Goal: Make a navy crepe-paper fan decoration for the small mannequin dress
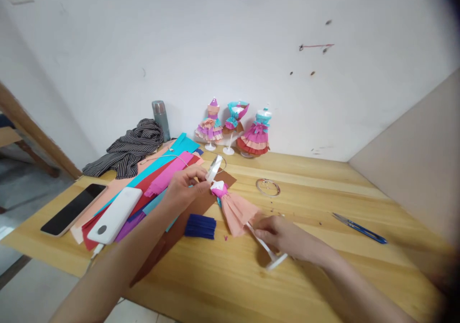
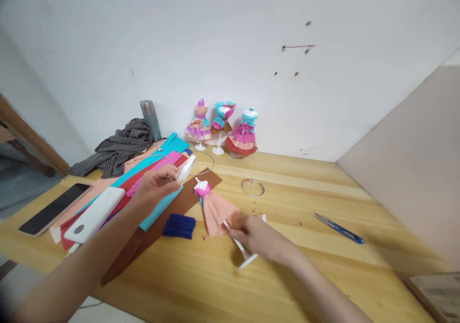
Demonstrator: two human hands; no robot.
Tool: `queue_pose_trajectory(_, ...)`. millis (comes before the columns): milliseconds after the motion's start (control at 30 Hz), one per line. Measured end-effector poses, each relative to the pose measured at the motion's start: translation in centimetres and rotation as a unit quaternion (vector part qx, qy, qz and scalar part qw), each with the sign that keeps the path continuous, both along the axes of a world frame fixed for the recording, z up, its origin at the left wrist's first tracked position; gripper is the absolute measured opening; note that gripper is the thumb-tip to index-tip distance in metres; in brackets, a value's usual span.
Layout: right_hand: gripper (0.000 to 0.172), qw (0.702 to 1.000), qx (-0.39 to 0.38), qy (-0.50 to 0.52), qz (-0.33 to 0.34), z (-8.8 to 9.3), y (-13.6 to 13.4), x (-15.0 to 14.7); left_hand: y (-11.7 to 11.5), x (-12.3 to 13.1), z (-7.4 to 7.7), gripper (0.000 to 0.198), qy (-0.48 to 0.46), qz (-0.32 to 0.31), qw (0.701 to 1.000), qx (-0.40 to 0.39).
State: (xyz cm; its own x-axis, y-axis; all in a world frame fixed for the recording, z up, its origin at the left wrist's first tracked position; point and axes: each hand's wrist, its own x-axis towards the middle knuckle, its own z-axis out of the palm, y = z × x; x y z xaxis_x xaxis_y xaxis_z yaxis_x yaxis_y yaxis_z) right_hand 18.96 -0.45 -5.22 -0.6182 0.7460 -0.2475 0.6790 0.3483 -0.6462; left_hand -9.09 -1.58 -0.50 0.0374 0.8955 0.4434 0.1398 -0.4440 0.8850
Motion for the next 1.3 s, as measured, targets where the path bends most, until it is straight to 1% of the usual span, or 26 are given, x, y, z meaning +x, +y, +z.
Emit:
queue_pose_trajectory(67, 0.026, 0.997, 0.070, 0.005, -0.041, 1.1, -0.4, 0.4, -0.3, 0.7, 0.2, 0.014, 0.021, -0.015, 1.000, 0.004)
queue_pose_trajectory(100, 0.024, 0.992, 0.106, 0.023, -0.065, 1.8, -0.6, 0.5, -0.4, 1.0, 0.3, 0.013, 0.035, -0.020, 0.999, 0.015)
queue_pose_trajectory(167, 0.022, 0.972, 0.173, 0.114, -0.107, 3.3, -0.9, 0.4, -0.5, 1.7, 0.5, 0.013, 0.074, -0.025, 0.996, 0.048)
queue_pose_trajectory(200, 0.019, 0.956, 0.201, 0.177, -0.121, 4.0, -1.0, 0.2, -0.5, 2.2, 0.6, 0.012, 0.099, -0.022, 0.992, 0.069)
queue_pose_trajectory(233, 0.021, 0.937, 0.221, 0.238, -0.132, 4.6, -1.0, -0.1, -0.5, 2.6, 0.6, 0.012, 0.126, -0.015, 0.988, 0.092)
queue_pose_trajectory(267, 0.029, 0.920, 0.232, 0.286, -0.135, 5.2, -0.9, -0.5, -0.5, 3.0, 0.6, 0.012, 0.155, -0.006, 0.981, 0.118)
queue_pose_trajectory(300, 0.037, 0.908, 0.236, 0.319, -0.136, 5.6, -0.8, -0.9, -0.4, 3.4, 0.5, 0.012, 0.184, 0.000, 0.973, 0.142)
queue_pose_trajectory(333, 0.041, 0.900, 0.239, 0.339, -0.132, 5.9, -0.7, -1.3, -0.3, 3.8, 0.4, 0.013, 0.211, 0.005, 0.963, 0.165)
queue_pose_trajectory(367, 0.038, 0.896, 0.247, 0.346, -0.129, 6.2, -0.5, -1.7, -0.3, 4.1, 0.3, 0.013, 0.235, 0.007, 0.954, 0.185)
queue_pose_trajectory(467, 0.008, 0.891, 0.321, 0.298, -0.119, 6.5, 0.0, -2.1, -0.1, 4.6, 0.1, 0.014, 0.286, 0.008, 0.933, 0.220)
queue_pose_trajectory(567, 0.016, 0.879, 0.403, 0.236, -0.095, 6.5, 0.1, -1.8, -0.1, 4.6, -0.1, 0.014, 0.309, 0.020, 0.923, 0.228)
queue_pose_trajectory(667, 0.016, 0.866, 0.444, 0.219, -0.076, 6.4, 0.1, -1.6, 0.0, 4.4, -0.3, 0.015, 0.315, 0.031, 0.920, 0.231)
queue_pose_trajectory(833, 0.020, 0.824, 0.535, 0.181, -0.039, 5.9, -0.2, -1.7, 0.6, 4.1, -0.8, 0.015, 0.324, 0.049, 0.919, 0.217)
queue_pose_trajectory(933, 0.022, 0.813, 0.559, 0.160, -0.010, 5.7, -0.9, -2.2, 0.9, 4.0, -1.1, 0.015, 0.316, 0.062, 0.926, 0.199)
queue_pose_trajectory(1033, 0.020, 0.824, 0.537, 0.182, -0.011, 5.6, -1.6, -2.1, 1.1, 3.9, -1.4, 0.014, 0.305, 0.063, 0.930, 0.194)
queue_pose_trajectory(1100, 0.016, 0.842, 0.494, 0.212, -0.054, 5.5, -1.5, -0.8, 1.2, 3.6, -1.4, 0.013, 0.298, 0.070, 0.933, 0.188)
queue_pose_trajectory(1133, 0.016, 0.852, 0.465, 0.223, -0.085, 5.4, -1.1, 0.5, 1.2, 3.3, -1.4, 0.013, 0.292, 0.076, 0.935, 0.185)
queue_pose_trajectory(1200, 0.027, 0.863, 0.414, 0.231, -0.174, 4.6, 0.3, 4.2, 1.3, 2.7, -1.4, 0.014, 0.264, 0.088, 0.945, 0.173)
queue_pose_trajectory(1233, 0.032, 0.872, 0.394, 0.206, -0.205, 4.0, 1.4, 6.5, 1.3, 2.5, -1.4, 0.014, 0.243, 0.090, 0.952, 0.166)
queue_pose_trajectory(1267, 0.032, 0.875, 0.391, 0.167, -0.233, 3.2, 2.5, 8.9, 1.3, 2.2, -1.3, 0.014, 0.220, 0.089, 0.959, 0.156)
queue_pose_trajectory(1300, 0.027, 0.878, 0.395, 0.122, -0.242, 2.3, 3.6, 11.3, 1.3, 2.1, -1.3, 0.014, 0.198, 0.085, 0.966, 0.146)
